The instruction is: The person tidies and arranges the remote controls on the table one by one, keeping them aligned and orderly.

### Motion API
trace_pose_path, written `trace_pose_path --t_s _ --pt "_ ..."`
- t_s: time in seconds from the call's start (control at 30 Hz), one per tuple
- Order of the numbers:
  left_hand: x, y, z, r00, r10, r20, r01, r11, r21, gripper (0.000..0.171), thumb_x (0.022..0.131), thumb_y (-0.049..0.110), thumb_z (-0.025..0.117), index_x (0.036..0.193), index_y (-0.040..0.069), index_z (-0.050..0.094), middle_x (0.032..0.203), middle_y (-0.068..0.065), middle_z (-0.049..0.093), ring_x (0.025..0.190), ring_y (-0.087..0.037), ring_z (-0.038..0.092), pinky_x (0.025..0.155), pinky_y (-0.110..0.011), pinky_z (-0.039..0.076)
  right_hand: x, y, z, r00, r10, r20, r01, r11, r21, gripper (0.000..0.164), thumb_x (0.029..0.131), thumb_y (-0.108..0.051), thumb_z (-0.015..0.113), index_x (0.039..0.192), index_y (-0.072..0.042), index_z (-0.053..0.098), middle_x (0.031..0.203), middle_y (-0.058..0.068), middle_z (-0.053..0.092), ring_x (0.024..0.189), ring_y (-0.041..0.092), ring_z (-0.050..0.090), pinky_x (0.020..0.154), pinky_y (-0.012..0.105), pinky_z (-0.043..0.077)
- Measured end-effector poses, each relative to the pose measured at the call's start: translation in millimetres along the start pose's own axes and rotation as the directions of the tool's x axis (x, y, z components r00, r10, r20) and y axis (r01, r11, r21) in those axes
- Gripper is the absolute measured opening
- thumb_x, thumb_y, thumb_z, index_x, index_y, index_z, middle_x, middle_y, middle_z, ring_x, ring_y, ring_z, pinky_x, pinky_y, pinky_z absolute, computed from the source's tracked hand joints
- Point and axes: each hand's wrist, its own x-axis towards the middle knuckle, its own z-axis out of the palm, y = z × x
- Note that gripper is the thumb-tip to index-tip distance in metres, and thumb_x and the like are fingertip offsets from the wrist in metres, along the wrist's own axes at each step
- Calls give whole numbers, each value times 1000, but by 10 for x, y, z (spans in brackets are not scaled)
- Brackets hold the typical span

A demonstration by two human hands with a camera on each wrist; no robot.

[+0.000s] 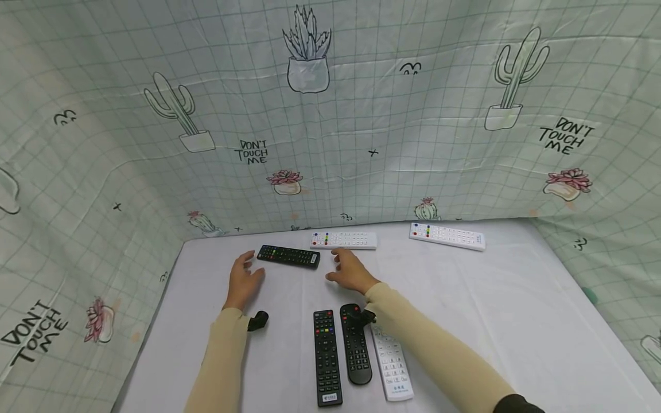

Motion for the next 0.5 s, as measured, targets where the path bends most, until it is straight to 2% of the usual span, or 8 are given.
trace_pose_path --t_s 0.27,0.5 --pt "56 0 3 1000 5 21 -5 1000 -3 63 100 2 59 158 -5 38 163 -28 36 150 -44 36 124 -53 35 130 25 110 1000 2 -8 -2 1000 -28 65 90 -5 79 145 14 49 126 26 61 115 37 63 100 50 54" --pt "103 27 13 999 3 51 -3 1000 7 65 99 2 58 160 -6 35 164 -29 33 152 -45 32 126 -54 33 174 -13 181 1000 -7 4 7 1000 -29 68 90 -5 79 147 15 46 124 25 60 108 32 57 103 51 50"
